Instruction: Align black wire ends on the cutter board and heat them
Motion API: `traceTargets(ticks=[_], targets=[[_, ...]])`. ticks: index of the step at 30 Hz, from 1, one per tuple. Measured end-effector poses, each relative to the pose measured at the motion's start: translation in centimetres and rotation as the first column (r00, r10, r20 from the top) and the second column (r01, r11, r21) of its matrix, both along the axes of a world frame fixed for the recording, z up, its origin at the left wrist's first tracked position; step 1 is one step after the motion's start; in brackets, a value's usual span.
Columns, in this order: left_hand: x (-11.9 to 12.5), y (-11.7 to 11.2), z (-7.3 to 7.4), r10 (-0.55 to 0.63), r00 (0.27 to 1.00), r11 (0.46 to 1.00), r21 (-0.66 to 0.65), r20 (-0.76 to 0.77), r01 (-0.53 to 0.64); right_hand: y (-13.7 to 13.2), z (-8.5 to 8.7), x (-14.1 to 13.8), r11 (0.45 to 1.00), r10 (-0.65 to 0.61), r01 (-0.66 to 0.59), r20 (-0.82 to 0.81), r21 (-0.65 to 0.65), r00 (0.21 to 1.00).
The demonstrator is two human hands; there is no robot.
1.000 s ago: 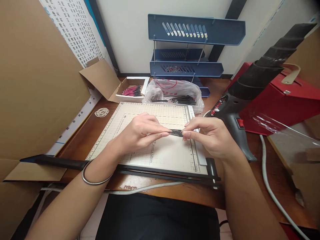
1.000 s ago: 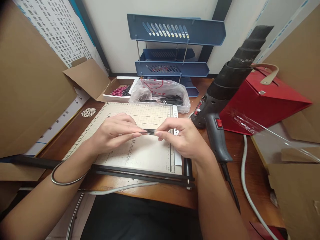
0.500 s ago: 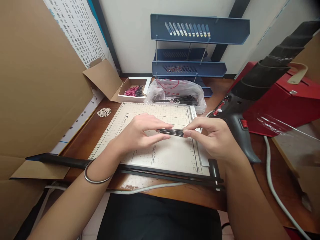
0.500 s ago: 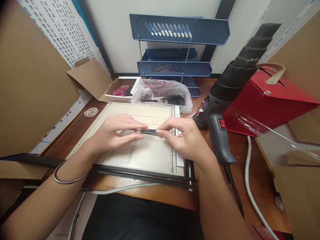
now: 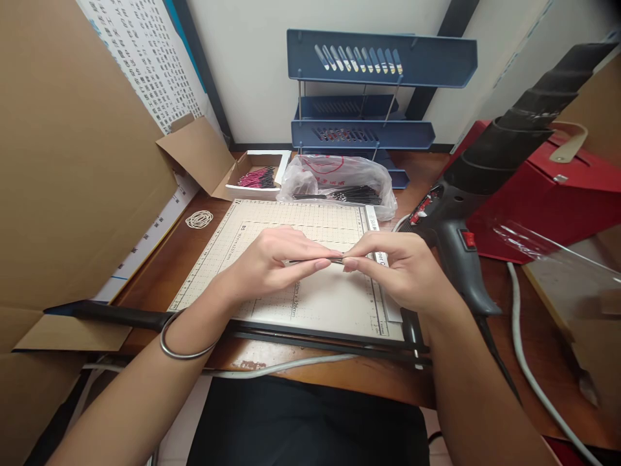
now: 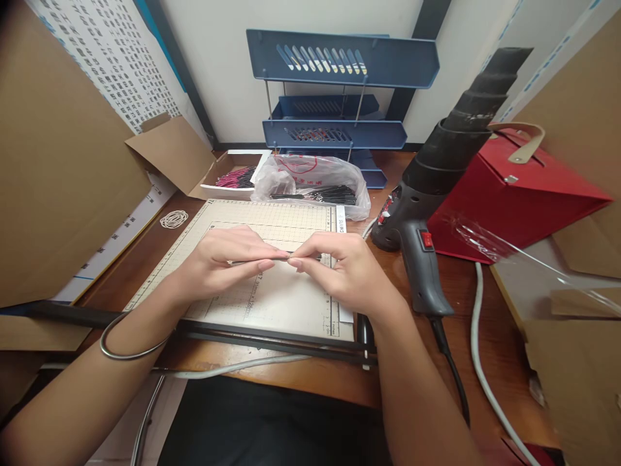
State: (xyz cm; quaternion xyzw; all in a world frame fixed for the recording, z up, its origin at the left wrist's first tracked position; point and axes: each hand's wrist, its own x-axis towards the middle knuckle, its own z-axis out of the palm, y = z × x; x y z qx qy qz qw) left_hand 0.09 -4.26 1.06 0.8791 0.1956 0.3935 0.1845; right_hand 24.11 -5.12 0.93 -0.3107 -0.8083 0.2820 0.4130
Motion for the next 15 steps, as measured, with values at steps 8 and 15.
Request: traceTargets(ticks=[8, 15], targets=[[0.05, -0.16, 0.2, 0.022, 0.998, 1.0, 0.018, 0.055, -0.023, -0.03, 0.03, -0.31, 1.0, 0.006, -0.006, -0.048, -0.001, 0.999], [-0.12, -0.19, 0.32, -0.003, 0.998, 0.999, 0.036, 0.057, 0.001, -0.12, 0.08, -0.16, 0.999, 0.024, -0.026, -0.049, -0.028, 0.998]])
